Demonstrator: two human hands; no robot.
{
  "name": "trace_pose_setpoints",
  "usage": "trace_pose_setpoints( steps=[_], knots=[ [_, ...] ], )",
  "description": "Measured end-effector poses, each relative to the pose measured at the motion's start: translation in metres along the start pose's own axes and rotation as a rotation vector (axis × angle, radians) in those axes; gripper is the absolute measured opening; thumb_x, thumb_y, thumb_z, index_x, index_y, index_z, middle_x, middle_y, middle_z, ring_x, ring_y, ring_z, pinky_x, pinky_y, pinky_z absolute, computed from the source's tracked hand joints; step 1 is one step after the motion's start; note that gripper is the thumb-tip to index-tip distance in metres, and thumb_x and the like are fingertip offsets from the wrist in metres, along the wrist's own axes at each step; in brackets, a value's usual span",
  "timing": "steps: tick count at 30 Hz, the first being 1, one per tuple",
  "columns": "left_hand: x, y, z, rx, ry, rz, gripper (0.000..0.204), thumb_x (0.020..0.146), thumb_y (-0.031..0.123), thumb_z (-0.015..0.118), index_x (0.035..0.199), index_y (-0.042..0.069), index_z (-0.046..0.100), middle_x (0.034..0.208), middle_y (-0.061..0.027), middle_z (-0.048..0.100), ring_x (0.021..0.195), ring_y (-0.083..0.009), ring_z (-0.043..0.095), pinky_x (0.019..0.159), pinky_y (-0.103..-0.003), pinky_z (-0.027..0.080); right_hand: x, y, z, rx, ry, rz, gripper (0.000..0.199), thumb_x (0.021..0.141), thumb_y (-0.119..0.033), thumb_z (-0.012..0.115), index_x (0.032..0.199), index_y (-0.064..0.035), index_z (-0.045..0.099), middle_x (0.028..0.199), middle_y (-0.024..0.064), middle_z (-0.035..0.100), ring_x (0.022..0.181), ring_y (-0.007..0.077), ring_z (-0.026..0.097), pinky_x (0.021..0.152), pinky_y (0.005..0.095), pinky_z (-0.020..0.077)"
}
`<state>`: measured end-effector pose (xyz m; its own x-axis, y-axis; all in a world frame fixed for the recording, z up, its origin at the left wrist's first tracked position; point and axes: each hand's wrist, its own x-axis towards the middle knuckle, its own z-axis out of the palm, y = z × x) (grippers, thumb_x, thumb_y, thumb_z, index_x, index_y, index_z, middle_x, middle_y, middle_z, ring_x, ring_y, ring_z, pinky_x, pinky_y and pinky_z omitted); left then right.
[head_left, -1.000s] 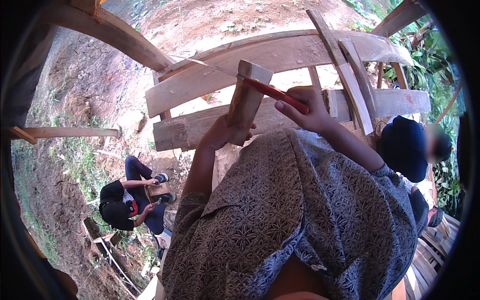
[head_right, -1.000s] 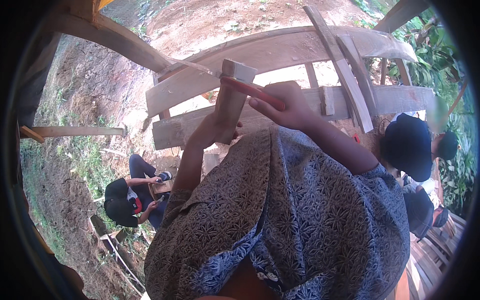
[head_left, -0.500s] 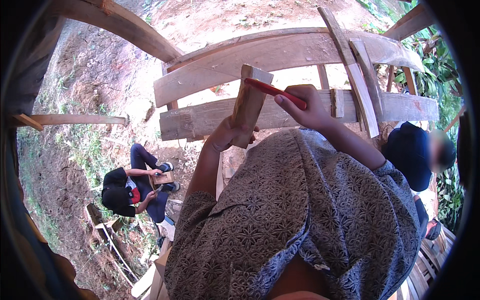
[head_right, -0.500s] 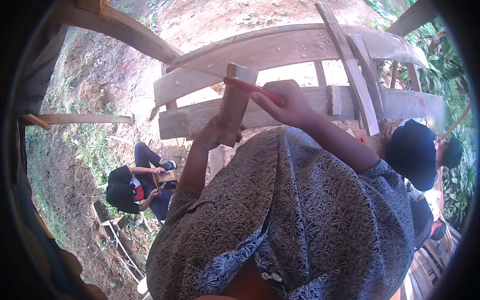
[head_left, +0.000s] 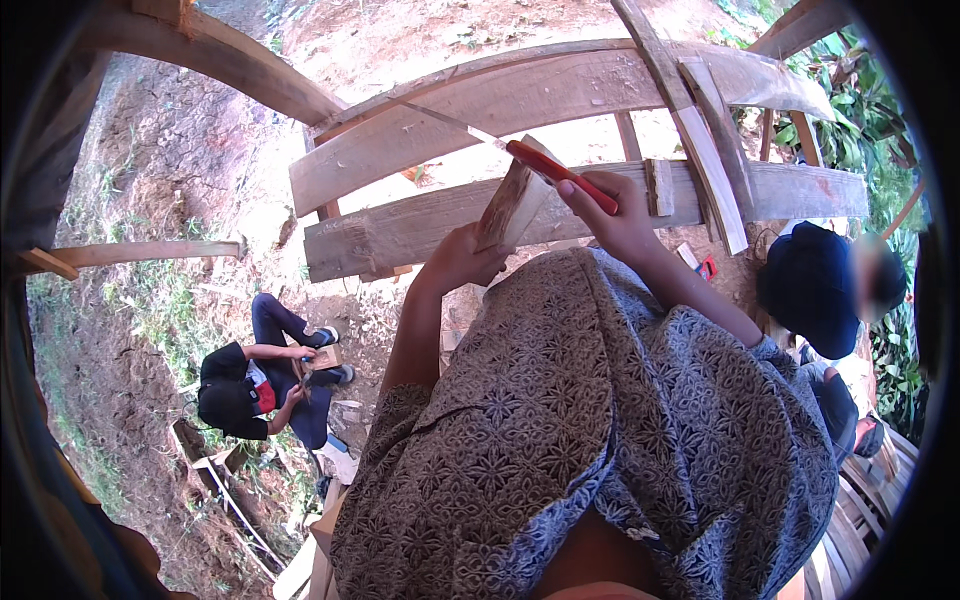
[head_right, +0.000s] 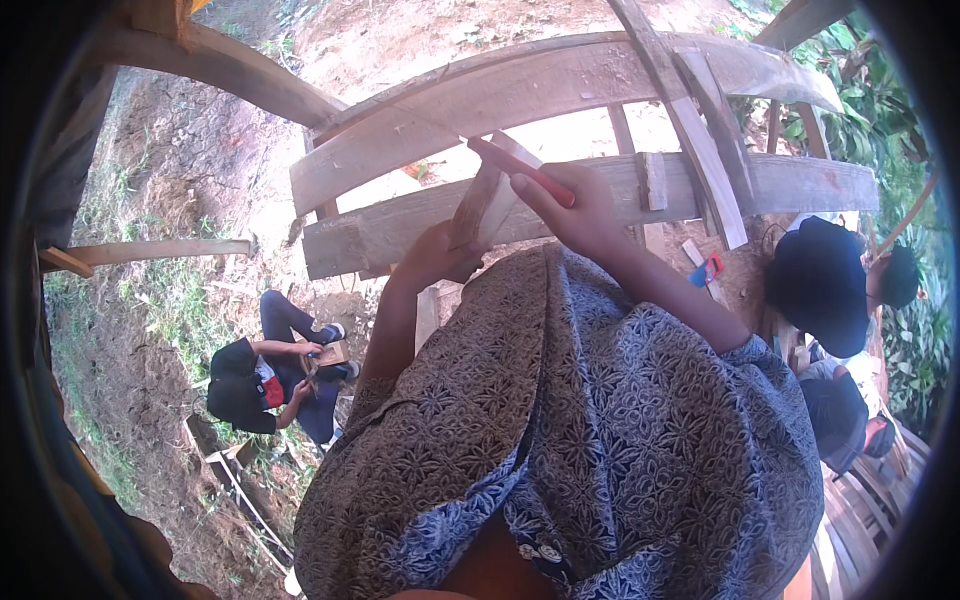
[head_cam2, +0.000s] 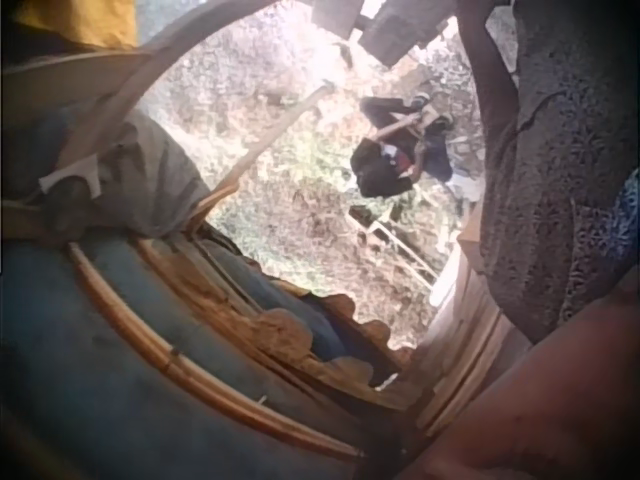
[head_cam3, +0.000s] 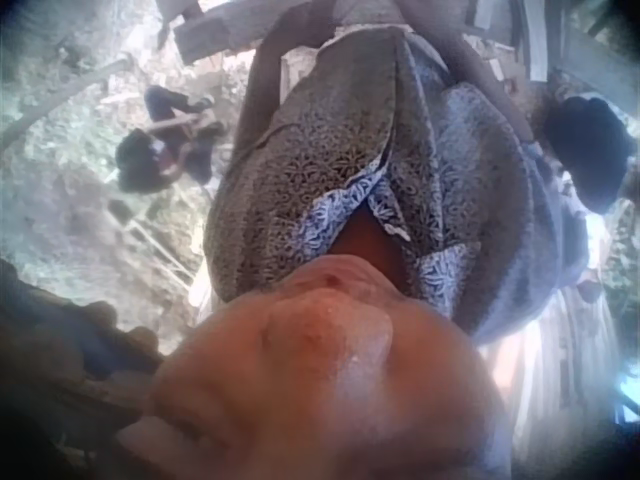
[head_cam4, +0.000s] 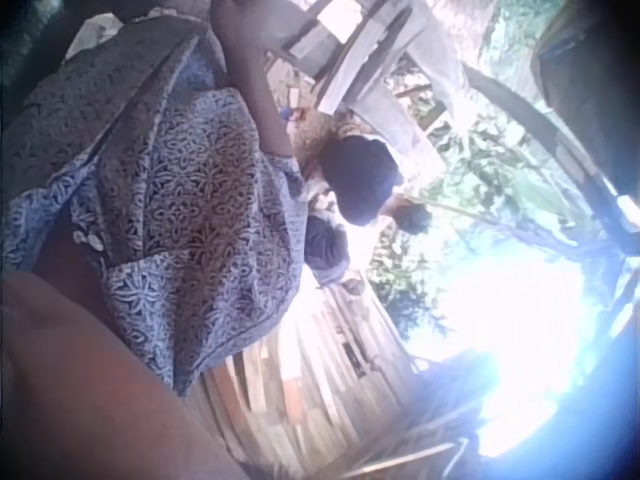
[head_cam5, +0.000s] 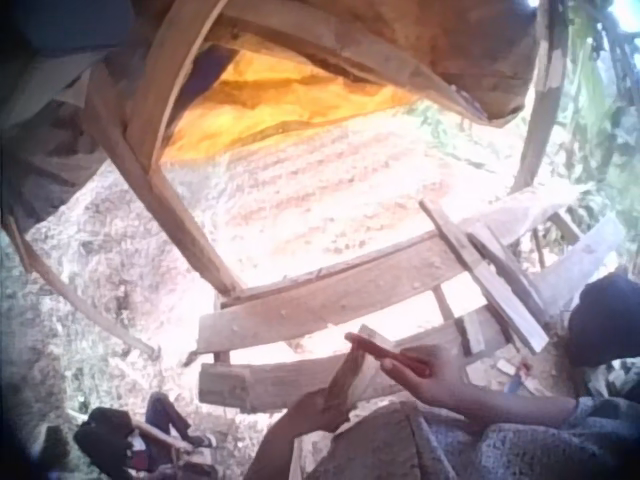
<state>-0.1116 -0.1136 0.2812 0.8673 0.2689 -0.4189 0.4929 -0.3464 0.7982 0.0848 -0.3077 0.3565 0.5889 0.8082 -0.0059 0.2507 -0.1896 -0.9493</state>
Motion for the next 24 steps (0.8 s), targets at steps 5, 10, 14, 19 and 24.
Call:
trace_pose_setpoints(
  steps=[5, 10, 14, 19, 24],
  knots=[
    [-0.004, -0.003, -0.006, -0.894, -0.288, 0.069, 0.055, 0.097, 0.032, 0.072, 0.136, -0.002, 0.054, 0.114, -0.0189, 0.072, 0.093, -0.0238, 0.074, 0.083, -0.033, 0.061, 0.001, -0.021, -0.018, 0.07, -0.091, -0.244, 0.044, 0.1, -0.033, 0.069, 0.073, 0.0001, 0.061, 0.06, -0.0005, 0.047, 0.062, 0.0073, 0.044, 0.055, 0.0314, 0.034],
    [0.014, -0.026, -0.015, -0.965, -0.367, 0.051, 0.061, 0.097, 0.031, 0.073, 0.14, -0.004, 0.047, 0.118, -0.0197, 0.07, 0.099, -0.0245, 0.073, 0.081, -0.039, 0.063, 0.014, -0.019, -0.034, 0.094, -0.061, -0.273, 0.042, 0.101, -0.035, 0.067, 0.075, -0.0011, 0.066, 0.062, 0.0001, 0.053, 0.061, 0.0086, 0.05, 0.056, 0.0291, 0.0383],
    [0.049, -0.072, 0.01, -0.867, -0.013, -0.043, 0.063, 0.097, 0.037, 0.072, 0.14, -0.003, 0.047, 0.117, -0.0163, 0.068, 0.1, -0.0239, 0.071, 0.08, -0.036, 0.062, 0.015, -0.021, -0.043, 0.184, -0.011, -0.181, 0.047, 0.102, -0.039, 0.062, 0.073, -0.0027, 0.065, 0.064, 0.0005, 0.057, 0.062, 0.0094, 0.053, 0.058, 0.0272, 0.0413],
    [0.087, -0.086, 0.029, -0.858, 0.279, -0.295, 0.062, 0.098, 0.043, 0.07, 0.138, -0.002, 0.052, 0.118, -0.0102, 0.065, 0.095, -0.0161, 0.067, 0.078, -0.029, 0.055, 0.009, 0.001, -0.061, 0.224, 0.046, -0.09, 0.046, 0.103, -0.04, 0.061, 0.073, -0.0054, 0.063, 0.063, -0.0019, 0.052, 0.06, 0.0072, 0.047, 0.056, 0.0273, 0.0368],
    [0.133, -0.143, 0.033, -0.912, 0.489, -0.133, 0.054, 0.095, 0.044, 0.076, 0.124, 0.0, 0.066, 0.106, -0.0066, 0.069, 0.094, -0.0141, 0.064, 0.083, -0.034, 0.053, 0.006, 0.016, -0.086, 0.245, 0.069, 0.037, 0.043, 0.106, -0.035, 0.059, 0.073, -0.007, 0.06, 0.063, -0.0043, 0.048, 0.057, 0.0046, 0.039, 0.052, 0.0247, 0.0276]
  ],
)
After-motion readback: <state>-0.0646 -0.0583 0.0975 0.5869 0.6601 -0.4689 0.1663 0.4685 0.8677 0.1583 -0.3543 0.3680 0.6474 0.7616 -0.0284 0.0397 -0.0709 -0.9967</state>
